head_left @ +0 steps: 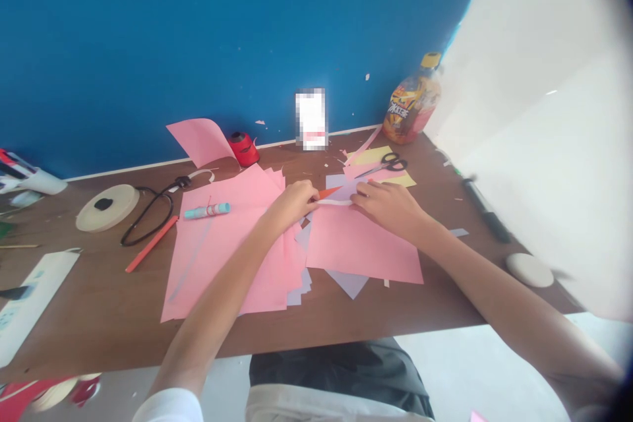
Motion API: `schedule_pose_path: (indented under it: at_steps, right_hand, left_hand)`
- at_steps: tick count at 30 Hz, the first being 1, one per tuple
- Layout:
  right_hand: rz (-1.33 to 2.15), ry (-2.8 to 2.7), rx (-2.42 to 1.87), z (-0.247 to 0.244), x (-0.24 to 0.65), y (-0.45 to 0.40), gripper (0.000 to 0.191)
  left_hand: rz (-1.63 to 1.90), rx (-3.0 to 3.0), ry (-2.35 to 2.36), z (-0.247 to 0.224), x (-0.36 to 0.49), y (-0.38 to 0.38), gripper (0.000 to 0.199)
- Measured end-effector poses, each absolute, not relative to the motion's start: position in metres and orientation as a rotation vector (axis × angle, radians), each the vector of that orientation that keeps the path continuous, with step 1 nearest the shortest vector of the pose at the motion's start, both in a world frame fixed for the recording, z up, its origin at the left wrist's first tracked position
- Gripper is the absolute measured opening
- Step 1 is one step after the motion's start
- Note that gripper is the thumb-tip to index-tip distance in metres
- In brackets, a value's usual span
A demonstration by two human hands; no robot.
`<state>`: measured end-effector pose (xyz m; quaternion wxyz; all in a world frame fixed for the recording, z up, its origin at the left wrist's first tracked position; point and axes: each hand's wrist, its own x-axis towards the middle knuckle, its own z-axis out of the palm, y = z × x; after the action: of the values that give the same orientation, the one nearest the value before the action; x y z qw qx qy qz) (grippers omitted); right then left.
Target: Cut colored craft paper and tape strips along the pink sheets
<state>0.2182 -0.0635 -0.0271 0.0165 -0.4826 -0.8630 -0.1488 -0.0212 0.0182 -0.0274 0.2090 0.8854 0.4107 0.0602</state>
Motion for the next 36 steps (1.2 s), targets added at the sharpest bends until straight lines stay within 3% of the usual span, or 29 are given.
schedule_pose_path:
  at_steps: [5,9,36]
  right_hand:
    - [-0.447,-2.675,-1.508,-0.028,0.219,-0.063,0.027]
    - [-0.414,-2.655,-1.537,-0.026,0.218,-0.063,0.029]
    - [-0.367,-2.663,-1.559,-0.027,0.214,-0.063,0.028]
  left_hand:
    - [0.08,2.373,1.101,-0.022,-0.029,0.02,0.019]
    - [-0.022,2.326,1.225,-0.021,-0.034,0.016,0.037]
    - [-0.118,2.201,1.129,-0.03,-0.04,0.03,0.03]
